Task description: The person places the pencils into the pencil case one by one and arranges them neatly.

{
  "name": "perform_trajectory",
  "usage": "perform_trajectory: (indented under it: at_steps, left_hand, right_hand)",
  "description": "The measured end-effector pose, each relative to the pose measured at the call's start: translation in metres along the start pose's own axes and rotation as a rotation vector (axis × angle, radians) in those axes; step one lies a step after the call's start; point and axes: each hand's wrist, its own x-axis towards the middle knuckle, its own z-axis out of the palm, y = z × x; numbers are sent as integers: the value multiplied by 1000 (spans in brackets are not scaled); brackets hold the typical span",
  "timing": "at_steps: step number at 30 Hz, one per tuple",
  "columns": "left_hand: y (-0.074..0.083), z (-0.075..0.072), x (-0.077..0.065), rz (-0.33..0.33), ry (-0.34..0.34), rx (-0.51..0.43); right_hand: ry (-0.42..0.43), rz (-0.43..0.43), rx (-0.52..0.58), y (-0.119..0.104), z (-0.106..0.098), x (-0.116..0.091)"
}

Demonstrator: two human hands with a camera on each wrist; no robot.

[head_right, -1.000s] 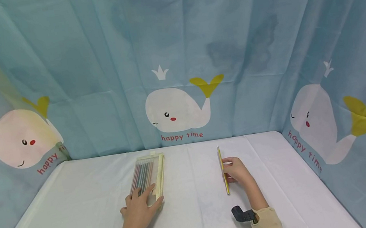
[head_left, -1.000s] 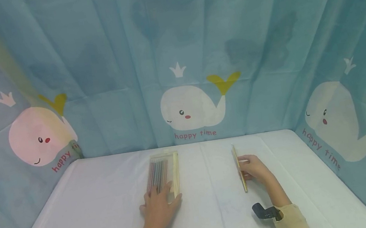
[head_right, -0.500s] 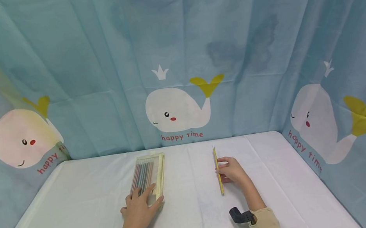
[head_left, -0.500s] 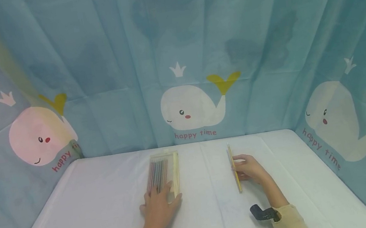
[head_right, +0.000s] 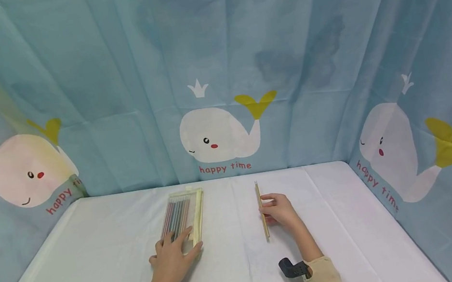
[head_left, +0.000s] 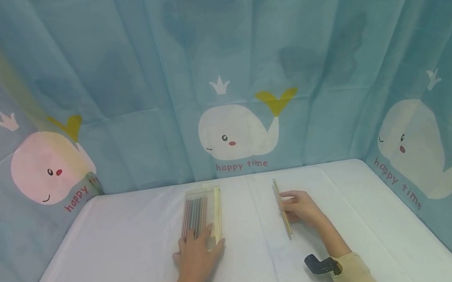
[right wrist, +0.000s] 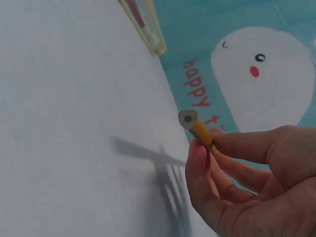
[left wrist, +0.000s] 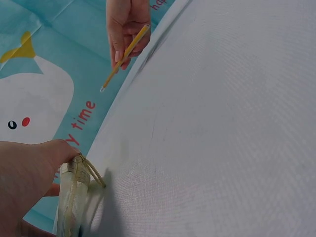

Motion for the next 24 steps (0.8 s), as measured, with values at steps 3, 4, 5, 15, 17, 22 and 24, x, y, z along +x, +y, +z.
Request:
perform_trajectory:
  at_steps: [3,4,5,15,17,22,24]
  left_hand:
    - [0,-1,0,-1,-2,-4]
    - [0,-1,0,-2,-5,-4]
    - [0,-1,0,0,-5,-3]
    - [2,-4,-1,7,-9,1]
    - [2,-4,-1,6,-10,2]
    - [2,-4,0,6,-8,3]
    - [2,-3,0,7,-6,2]
  right_hand:
    - [9,-6,-10,-3,4,1]
    - [8,-10,-17,-4,6,1]
    - [8,-15,-23,-5,8,1]
    - [-8,-46,-4,-11,27,3]
    - [-12,-47,-2,-12,31,3]
    - [-22,-48,3,-14,42,5]
    - [-28,-50,1,-15,46,5]
